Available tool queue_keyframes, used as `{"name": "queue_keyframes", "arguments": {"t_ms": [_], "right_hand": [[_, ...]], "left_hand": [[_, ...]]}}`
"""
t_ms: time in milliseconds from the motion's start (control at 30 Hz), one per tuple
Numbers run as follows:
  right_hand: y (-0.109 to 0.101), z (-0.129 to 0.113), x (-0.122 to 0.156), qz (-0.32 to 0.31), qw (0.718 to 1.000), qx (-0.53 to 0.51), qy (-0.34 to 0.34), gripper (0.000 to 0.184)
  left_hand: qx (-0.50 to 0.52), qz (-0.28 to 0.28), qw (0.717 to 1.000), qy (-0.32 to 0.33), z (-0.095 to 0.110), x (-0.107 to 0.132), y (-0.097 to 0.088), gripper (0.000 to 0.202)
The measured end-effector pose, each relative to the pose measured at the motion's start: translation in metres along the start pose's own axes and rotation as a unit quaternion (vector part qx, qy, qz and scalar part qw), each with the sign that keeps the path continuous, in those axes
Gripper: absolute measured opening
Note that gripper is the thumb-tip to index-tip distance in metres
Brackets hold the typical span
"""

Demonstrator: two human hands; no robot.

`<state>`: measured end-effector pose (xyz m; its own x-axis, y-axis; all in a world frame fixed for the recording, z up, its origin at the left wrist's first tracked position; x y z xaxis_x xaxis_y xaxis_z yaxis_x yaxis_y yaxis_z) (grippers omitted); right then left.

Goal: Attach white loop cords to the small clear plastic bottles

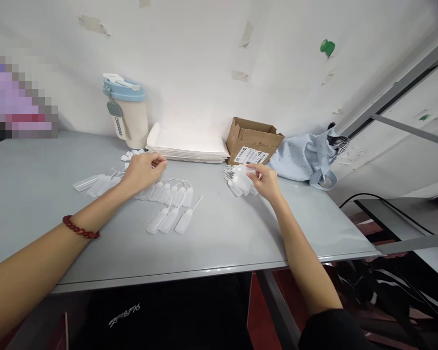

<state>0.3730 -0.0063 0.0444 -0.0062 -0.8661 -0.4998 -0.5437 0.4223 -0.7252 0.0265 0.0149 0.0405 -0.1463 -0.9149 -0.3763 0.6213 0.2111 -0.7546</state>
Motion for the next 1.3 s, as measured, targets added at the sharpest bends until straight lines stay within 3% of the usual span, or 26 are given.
{"name": "queue_keyframes", "arguments": {"t_ms": [167,333,633,733,833,1033,1167,1300], "right_hand": [[-0.006,0.002,-0.001,-0.004,1.000,-0.011,-0.010,0.017],[-0.011,-0.002,0.000,0.041,0.999,-0.010,-0.017,0.014],[-0.011,-0.034,0.011,0.081,0.994,-0.034,-0.062,0.016],[0.001,-0.053,0.020,0.049,0.994,-0.046,-0.086,0.017],[0.019,-0.079,0.035,-0.021,0.989,-0.064,-0.130,0.016],[0.047,-0.129,0.072,-0.150,0.959,-0.055,-0.236,0.022],[0.054,-0.140,0.085,-0.206,0.948,-0.012,-0.243,0.028],[0.059,-0.141,0.089,-0.211,0.950,0.028,-0.228,0.054]], "left_hand": [[-0.014,-0.011,1.000,-0.007,-0.008,-0.002,-0.001,0.027],[-0.031,-0.030,0.999,0.005,-0.009,-0.002,-0.001,0.028],[-0.073,-0.071,0.994,0.040,-0.013,-0.010,0.000,0.035],[-0.076,-0.099,0.990,0.070,-0.011,-0.011,0.006,0.039],[-0.080,-0.106,0.989,0.072,-0.012,-0.015,0.011,0.039],[-0.105,-0.122,0.983,0.094,-0.015,-0.022,0.020,0.039],[-0.126,-0.130,0.977,0.111,-0.015,-0.022,0.026,0.047],[-0.146,-0.142,0.973,0.108,-0.021,-0.022,0.031,0.056]]}}
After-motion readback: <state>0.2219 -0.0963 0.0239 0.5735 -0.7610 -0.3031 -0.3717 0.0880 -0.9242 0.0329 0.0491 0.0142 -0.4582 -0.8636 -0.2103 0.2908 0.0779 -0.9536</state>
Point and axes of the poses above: each hand's wrist, its own x-axis away from the middle knuckle, its own y-axis out of the palm, z = x × y, the point moved 5 cm from there along -x, towards the middle knuckle, and after that the axes turned 8 degrees about y, right-handed, at the moved point
